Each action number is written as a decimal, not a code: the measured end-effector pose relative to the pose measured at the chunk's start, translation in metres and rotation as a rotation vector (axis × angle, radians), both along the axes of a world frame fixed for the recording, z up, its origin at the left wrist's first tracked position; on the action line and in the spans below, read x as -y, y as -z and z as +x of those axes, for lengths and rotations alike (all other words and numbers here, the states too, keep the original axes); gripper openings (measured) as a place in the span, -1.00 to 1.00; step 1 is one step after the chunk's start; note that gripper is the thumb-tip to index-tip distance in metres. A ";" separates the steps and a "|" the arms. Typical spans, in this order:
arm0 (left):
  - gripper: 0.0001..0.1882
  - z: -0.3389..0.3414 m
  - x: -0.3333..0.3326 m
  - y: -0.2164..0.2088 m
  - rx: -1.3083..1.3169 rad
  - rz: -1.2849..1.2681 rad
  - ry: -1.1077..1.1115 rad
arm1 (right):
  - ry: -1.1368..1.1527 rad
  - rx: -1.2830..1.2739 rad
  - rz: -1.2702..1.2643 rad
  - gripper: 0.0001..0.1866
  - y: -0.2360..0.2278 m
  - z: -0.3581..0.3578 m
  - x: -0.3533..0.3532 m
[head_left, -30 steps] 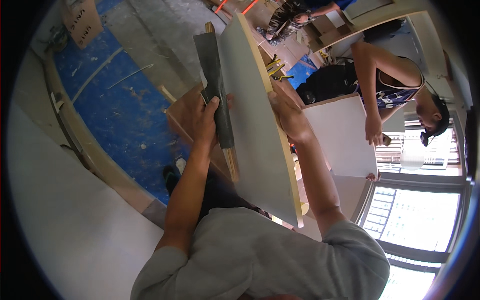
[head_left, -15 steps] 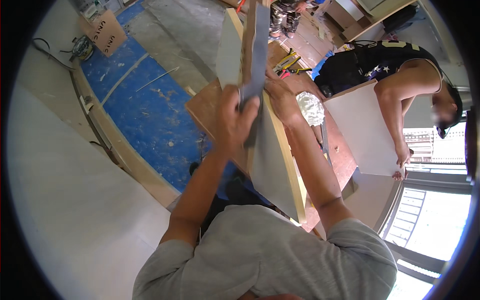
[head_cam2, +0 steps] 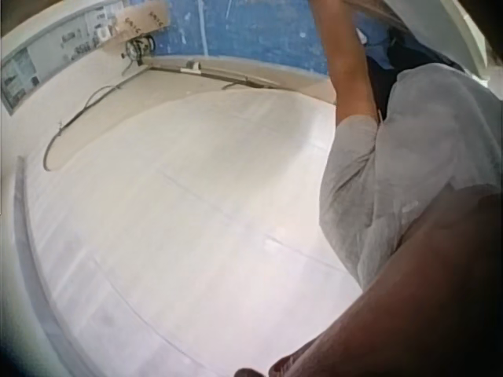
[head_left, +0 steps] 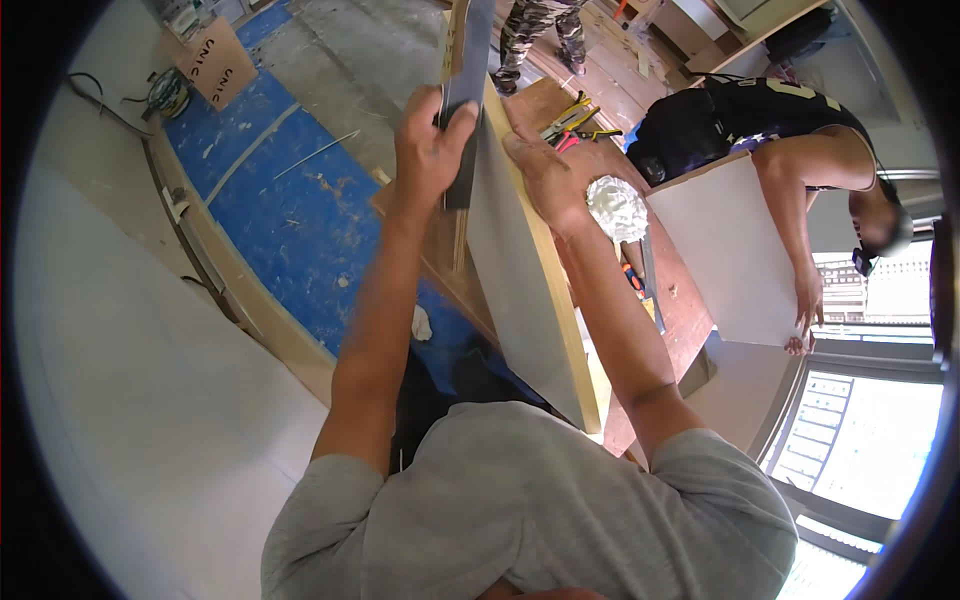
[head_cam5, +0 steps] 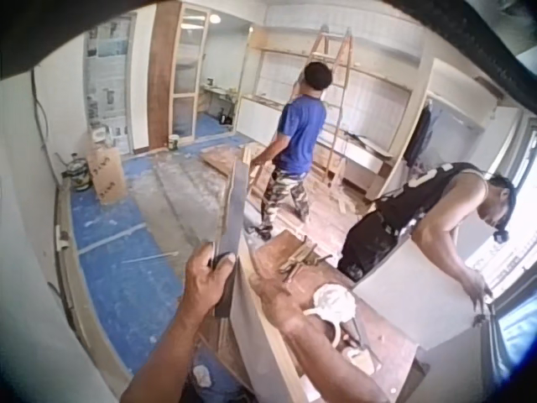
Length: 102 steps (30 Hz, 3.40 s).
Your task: The person sands the edge of a wood panel using a sanding block and then wipes the sanded surface with a cloth.
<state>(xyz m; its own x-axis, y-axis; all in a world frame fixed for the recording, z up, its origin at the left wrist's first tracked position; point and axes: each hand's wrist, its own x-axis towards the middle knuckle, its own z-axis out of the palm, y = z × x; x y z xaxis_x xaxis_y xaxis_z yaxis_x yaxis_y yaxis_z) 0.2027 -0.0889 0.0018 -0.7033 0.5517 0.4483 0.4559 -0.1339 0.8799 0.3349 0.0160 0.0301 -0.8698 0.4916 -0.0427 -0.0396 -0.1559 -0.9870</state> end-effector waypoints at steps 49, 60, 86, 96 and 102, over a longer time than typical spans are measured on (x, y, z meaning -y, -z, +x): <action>-0.66 0.063 0.031 0.134 1.118 0.339 0.196 | 0.145 0.507 0.639 -0.59 -0.053 -0.074 -0.051; -0.75 0.063 0.030 0.135 1.117 0.408 0.214 | 0.059 0.471 0.684 -0.54 -0.056 -0.045 -0.036; -0.81 0.073 0.029 0.131 1.100 0.415 0.228 | 0.260 0.461 0.717 -0.58 -0.044 0.007 -0.033; -0.55 0.125 0.067 0.031 0.144 0.271 0.235 | 0.101 0.175 0.520 -0.36 0.002 0.025 -0.043; -0.63 0.137 0.063 0.023 -0.042 0.136 0.183 | -0.108 -0.066 -0.111 -0.29 0.000 0.002 -0.026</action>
<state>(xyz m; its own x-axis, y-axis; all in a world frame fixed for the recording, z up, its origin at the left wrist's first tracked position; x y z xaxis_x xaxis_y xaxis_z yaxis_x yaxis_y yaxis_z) 0.3402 -0.1519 -0.0211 -0.5763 0.6003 0.5545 0.4493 -0.3339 0.8286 0.3366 0.0425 0.0305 -0.9199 0.3908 -0.0320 -0.0814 -0.2704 -0.9593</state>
